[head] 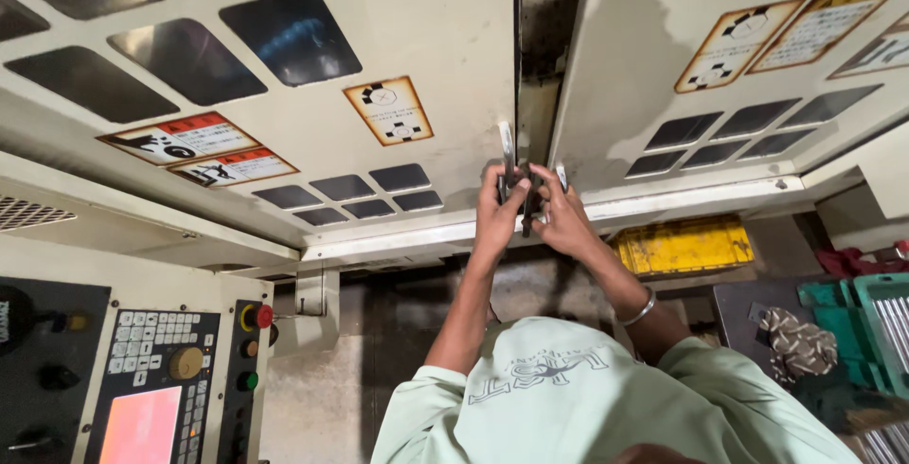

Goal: The person opens the doors of a CNC machine, retrieves cylindrical metal parts from inside, and places them into a green tray. They then close the doors and operate the machine's control panel by turning a key and pressing buttons.

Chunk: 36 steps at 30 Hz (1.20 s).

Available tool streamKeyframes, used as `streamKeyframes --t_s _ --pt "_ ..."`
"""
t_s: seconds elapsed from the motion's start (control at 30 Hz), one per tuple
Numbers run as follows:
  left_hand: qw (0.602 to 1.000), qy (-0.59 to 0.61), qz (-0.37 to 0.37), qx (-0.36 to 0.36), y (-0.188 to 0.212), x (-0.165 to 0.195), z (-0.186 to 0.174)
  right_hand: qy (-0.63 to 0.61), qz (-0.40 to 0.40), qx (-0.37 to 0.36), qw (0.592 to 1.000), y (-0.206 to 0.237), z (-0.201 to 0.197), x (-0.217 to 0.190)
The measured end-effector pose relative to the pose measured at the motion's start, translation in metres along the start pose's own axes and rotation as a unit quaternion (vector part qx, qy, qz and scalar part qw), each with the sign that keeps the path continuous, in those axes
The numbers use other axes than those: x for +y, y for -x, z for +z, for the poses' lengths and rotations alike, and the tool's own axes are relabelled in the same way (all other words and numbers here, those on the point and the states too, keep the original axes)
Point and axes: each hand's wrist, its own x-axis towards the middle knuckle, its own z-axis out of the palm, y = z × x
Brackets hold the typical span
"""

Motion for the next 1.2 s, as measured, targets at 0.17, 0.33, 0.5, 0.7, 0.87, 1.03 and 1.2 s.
streamKeyframes --t_s 0.17,0.33,0.5,0.7,0.87,1.03,1.2 --pt "1.0 0.005 0.004 0.012 0.006 -0.008 0.005 0.001 0.006 -0.007 1.0 0.003 -0.003 0.003" --pt "1.0 0.002 0.012 0.012 0.006 -0.026 0.004 -0.027 0.028 -0.024 0.999 -0.001 -0.005 0.004" --pt "0.995 0.075 0.064 -0.025 0.004 -0.044 -0.008 -0.093 0.061 -0.036 0.993 -0.002 0.0 -0.002" --pt "0.996 0.056 0.068 -0.018 -0.001 -0.065 -0.012 -0.072 0.064 -0.049 0.994 -0.006 -0.002 0.002" --pt "0.998 0.031 0.043 -0.015 0.001 -0.071 -0.014 -0.032 0.075 -0.052 0.995 -0.004 0.0 0.001" --pt "0.999 0.013 0.037 -0.027 0.001 -0.068 -0.017 -0.017 0.095 -0.066 0.993 -0.005 0.001 0.002" --pt "0.998 0.021 0.04 -0.042 -0.002 -0.063 -0.018 0.002 0.076 -0.075 0.994 -0.007 -0.001 0.007"
